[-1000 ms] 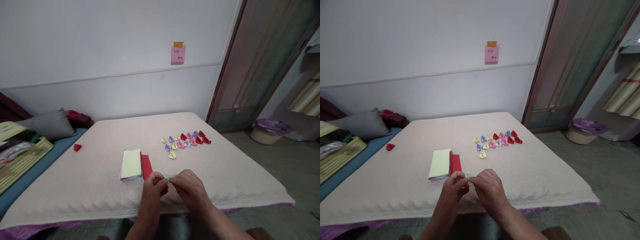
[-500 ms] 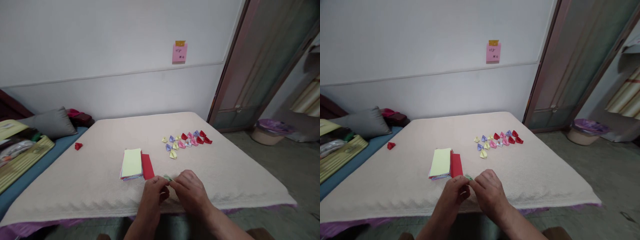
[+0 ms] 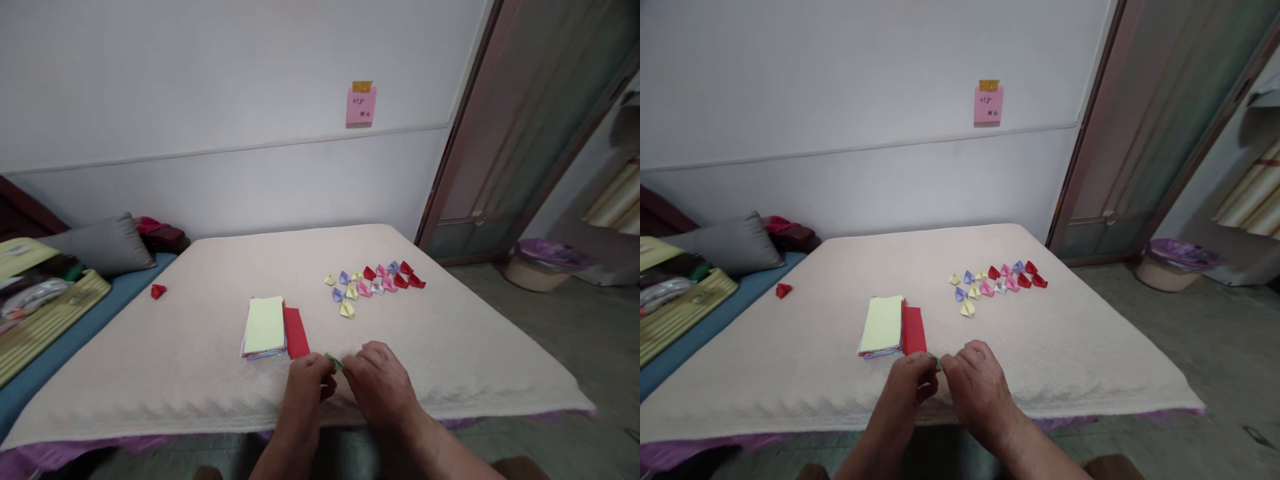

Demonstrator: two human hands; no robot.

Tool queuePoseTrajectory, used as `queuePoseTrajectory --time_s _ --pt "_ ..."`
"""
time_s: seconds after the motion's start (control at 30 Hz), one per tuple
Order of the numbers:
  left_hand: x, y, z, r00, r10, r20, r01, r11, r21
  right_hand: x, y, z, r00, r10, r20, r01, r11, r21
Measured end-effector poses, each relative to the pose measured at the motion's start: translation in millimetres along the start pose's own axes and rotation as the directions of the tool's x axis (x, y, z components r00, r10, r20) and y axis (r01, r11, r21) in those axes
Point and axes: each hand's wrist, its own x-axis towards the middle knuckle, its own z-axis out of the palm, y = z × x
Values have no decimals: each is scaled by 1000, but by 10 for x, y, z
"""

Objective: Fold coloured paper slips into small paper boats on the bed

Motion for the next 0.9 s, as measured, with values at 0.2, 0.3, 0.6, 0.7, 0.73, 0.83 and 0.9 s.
queuePoseTrajectory --time_s 0.2,0.3,0.6,0.7,0.73,0.83,0.9 --pt "-40 -2 36 995 -58 85 66 993 -97 -11 -20 -16 988 -153 -20 153 988 -9" --pt "-32 -17 38 998 -28 57 35 992 -120 -18 -23 6 989 -148 -6 148 989 12" --pt "58 -13 -43 987 155 -52 -161 977 -140 52 11 -84 879 469 83 -464 803 373" --pt "106 -61 -42 987 153 53 -145 982 -120 110 22 -145 735 635 239 -655 574 491" --pt "113 -77 -35 983 146 107 -133 983 -125 129 21 -155 695 660 284 -690 502 521" --pt "102 -104 -4 969 162 186 -138 981 -134 173 0 -163 614 693 379 -736 328 593" --pt "82 -103 10 970 184 158 -165 978 -125 191 -17 -164 578 699 420 -745 242 622"
